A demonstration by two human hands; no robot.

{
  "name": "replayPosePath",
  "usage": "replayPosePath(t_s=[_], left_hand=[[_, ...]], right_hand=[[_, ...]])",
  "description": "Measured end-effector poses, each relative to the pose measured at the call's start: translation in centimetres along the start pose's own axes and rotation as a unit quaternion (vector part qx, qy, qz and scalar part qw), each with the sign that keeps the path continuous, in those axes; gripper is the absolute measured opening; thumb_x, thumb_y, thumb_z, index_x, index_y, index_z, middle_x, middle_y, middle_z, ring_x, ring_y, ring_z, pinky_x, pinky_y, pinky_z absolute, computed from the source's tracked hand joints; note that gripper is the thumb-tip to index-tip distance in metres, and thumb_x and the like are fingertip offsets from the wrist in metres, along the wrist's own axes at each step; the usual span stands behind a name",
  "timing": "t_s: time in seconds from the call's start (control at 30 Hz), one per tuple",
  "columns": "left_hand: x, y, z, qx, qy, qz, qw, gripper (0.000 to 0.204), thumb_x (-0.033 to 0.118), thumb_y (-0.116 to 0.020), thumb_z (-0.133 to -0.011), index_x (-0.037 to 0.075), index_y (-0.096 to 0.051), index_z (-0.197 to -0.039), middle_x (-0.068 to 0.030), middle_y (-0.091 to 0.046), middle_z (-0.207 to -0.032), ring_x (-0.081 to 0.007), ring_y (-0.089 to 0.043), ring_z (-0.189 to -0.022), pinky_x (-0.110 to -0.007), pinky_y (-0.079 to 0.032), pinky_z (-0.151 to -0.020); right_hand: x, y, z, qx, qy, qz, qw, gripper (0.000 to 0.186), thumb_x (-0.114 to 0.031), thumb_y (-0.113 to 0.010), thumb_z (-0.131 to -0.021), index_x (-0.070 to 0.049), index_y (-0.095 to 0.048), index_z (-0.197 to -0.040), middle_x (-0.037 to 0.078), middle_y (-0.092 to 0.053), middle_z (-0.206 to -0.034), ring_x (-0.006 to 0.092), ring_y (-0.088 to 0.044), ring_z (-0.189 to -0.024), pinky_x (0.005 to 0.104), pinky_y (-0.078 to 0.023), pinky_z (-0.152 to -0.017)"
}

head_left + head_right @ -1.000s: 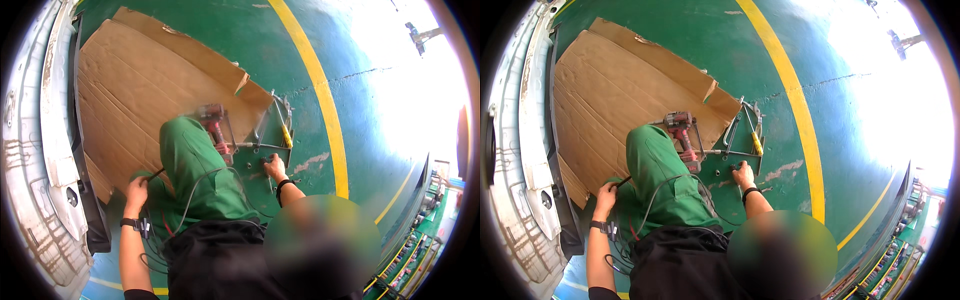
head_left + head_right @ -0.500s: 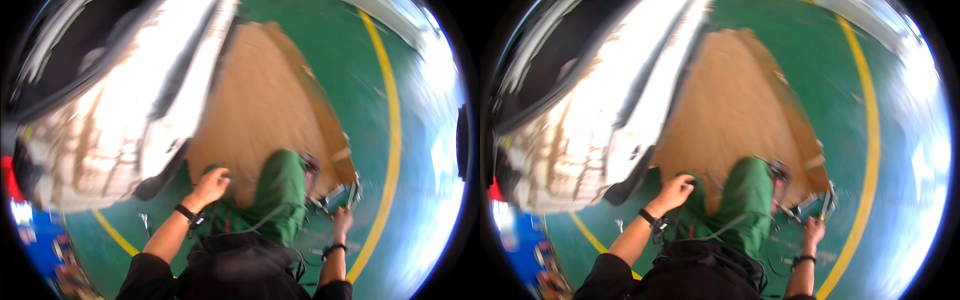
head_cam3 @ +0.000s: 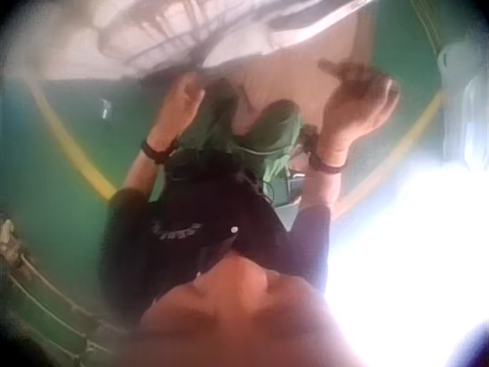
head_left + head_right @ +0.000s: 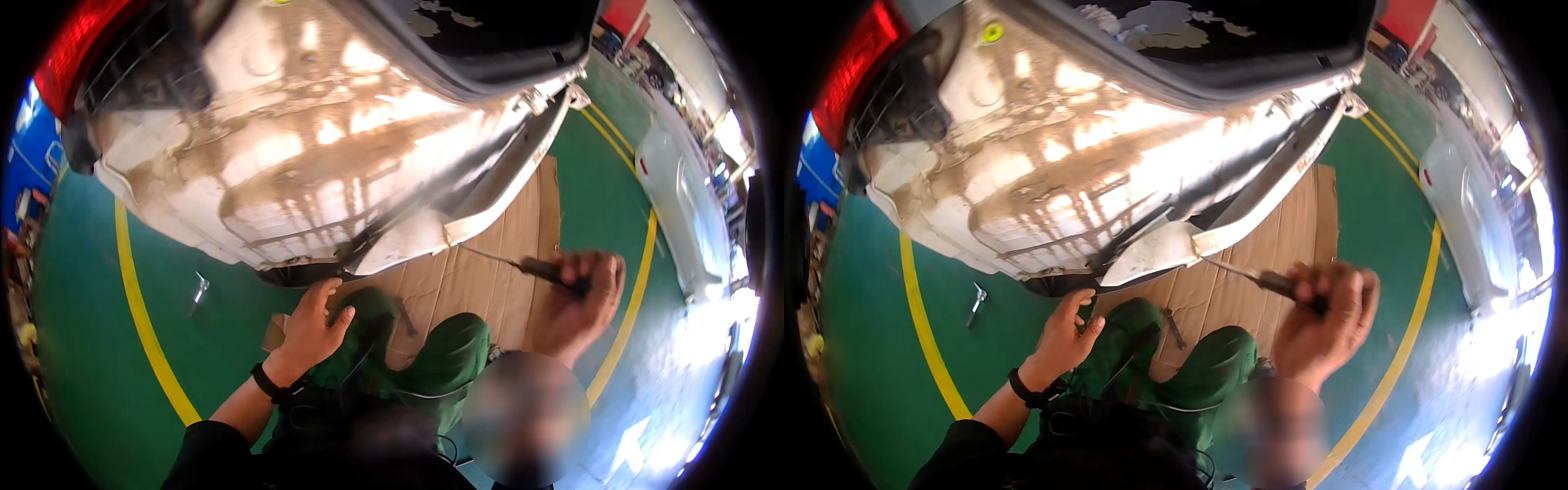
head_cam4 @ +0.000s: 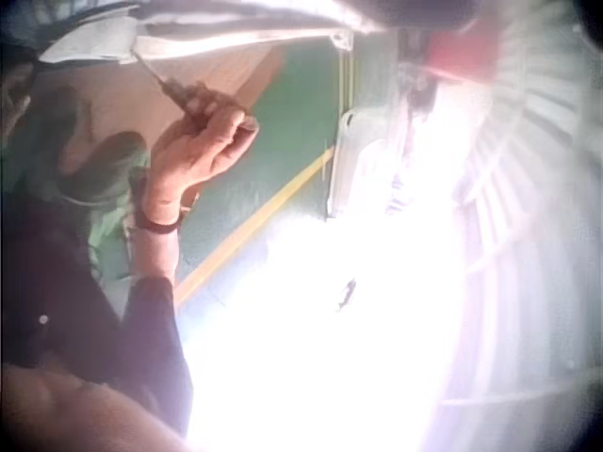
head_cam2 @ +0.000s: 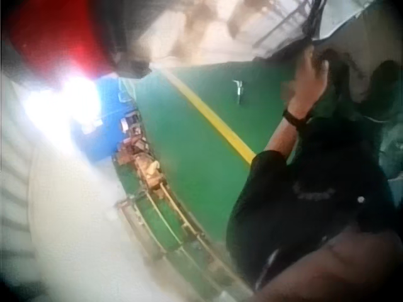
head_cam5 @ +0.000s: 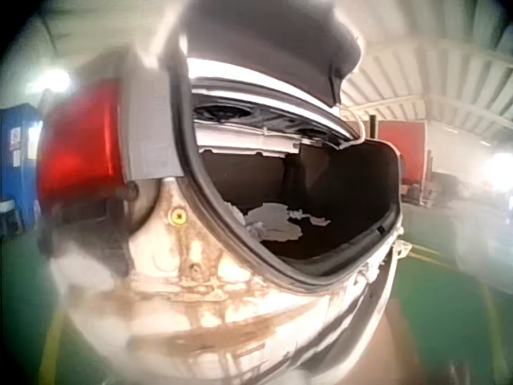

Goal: The person uses an impact wrench and pliers to remove bolts and a metal bracket from the rear frame of a damaged car, then handles a plastic bumper trim piece while working on the floor.

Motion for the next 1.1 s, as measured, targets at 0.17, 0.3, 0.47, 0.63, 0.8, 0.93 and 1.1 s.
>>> replayPosePath(t_s=[0.17, 0.3, 0.47, 0.63, 0.8, 0.93, 1.1], left_hand=[[0.8, 0.3, -1.1, 0.073, -0.113, -0.023, 0.991, 0.054, 0.021, -0.073, -0.090, -0.001, -0.051, -0.134, -0.0236, -0.058, -0.130, -0.0419, -0.057, -0.117, -0.046, -0.050, -0.094], [0.8, 0.3, -1.7, 0.104, -0.125, -0.055, 0.985, 0.053, 0.022, -0.074, -0.089, -0.002, -0.052, -0.130, -0.0254, -0.058, -0.128, -0.0447, -0.057, -0.114, -0.047, -0.049, -0.096], [1.2, 0.5, -2.1, 0.104, -0.119, -0.010, 0.987, 0.049, 0.020, -0.072, -0.089, -0.002, -0.053, -0.128, -0.0253, -0.059, -0.124, -0.0452, -0.057, -0.113, -0.048, -0.048, -0.096], [2.7, 0.0, -3.1, 0.116, -0.168, -0.027, 0.978, 0.042, 0.019, -0.071, -0.089, 0.000, -0.059, -0.124, -0.0210, -0.064, -0.117, -0.0437, -0.060, -0.108, -0.049, -0.048, -0.091], [2.3, -1.7, -5.3, 0.104, -0.149, -0.023, 0.983, 0.032, 0.017, -0.069, -0.090, 0.002, -0.064, -0.119, -0.0176, -0.068, -0.106, -0.0418, -0.062, -0.098, -0.050, -0.049, -0.085], [2.5, -1.4, -4.5, 0.138, -0.170, -0.013, 0.976, 0.027, 0.015, -0.069, -0.091, 0.004, -0.066, -0.116, -0.0184, -0.068, -0.099, -0.0425, -0.062, -0.091, -0.050, -0.049, -0.079], [1.6, -3.0, -4.0, 0.142, -0.152, -0.012, 0.978, 0.027, 0.012, -0.071, -0.090, 0.004, -0.067, -0.115, -0.0174, -0.068, -0.097, -0.0416, -0.062, -0.089, -0.049, -0.049, -0.075]], right_hand=[[4.9, -10.5, 0.5, -0.171, -0.015, -0.023, 0.985, 0.011, -0.008, -0.058, -0.104, -0.004, -0.052, -0.096, 0.006, -0.058, -0.082, 0.0154, -0.055, -0.068, 0.0386, -0.055, -0.074], [7.1, -13.0, 1.5, -0.239, -0.026, 0.068, 0.968, 0.013, -0.011, -0.059, -0.104, -0.003, -0.053, -0.097, 0.004, -0.059, -0.079, 0.0121, -0.058, -0.069, 0.0277, -0.050, -0.066], [9.1, -14.7, 2.7, -0.308, -0.057, 0.099, 0.944, 0.012, -0.008, -0.062, -0.103, -0.003, -0.053, -0.095, 0.001, -0.057, -0.071, 0.0073, -0.054, -0.065, 0.0224, -0.045, -0.060], [9.5, -15.0, 3.1, -0.311, -0.079, 0.101, 0.942, 0.015, -0.009, -0.062, -0.103, -0.004, -0.053, -0.092, -0.002, -0.054, -0.070, 0.0043, -0.048, -0.062, 0.0200, -0.039, -0.056], [10.0, -15.3, 3.2, -0.301, -0.064, 0.110, 0.945, 0.018, -0.011, -0.061, -0.103, -0.004, -0.052, -0.089, -0.004, -0.053, -0.071, 0.0030, -0.045, -0.062, 0.0198, -0.037, -0.056], [7.1, -12.1, 6.0, -0.346, 0.045, 0.225, 0.910, 0.011, 0.000, -0.057, -0.100, -0.002, -0.053, -0.090, 0.000, -0.058, -0.072, 0.0063, -0.049, -0.061, 0.0218, -0.040, -0.056], [8.3, -10.9, 4.1, -0.245, -0.099, 0.002, 0.965, 0.015, 0.000, -0.049, -0.101, 0.001, -0.052, -0.086, 0.006, -0.058, -0.070, 0.0111, -0.052, -0.059, 0.0274, -0.045, -0.055]])
Point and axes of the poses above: each hand's wrist, its own z-axis away from the middle knuckle, its own y-axis out of the back of the hand, x = y × z, the point moved 4 cm from there along -z, towards the middle knuckle
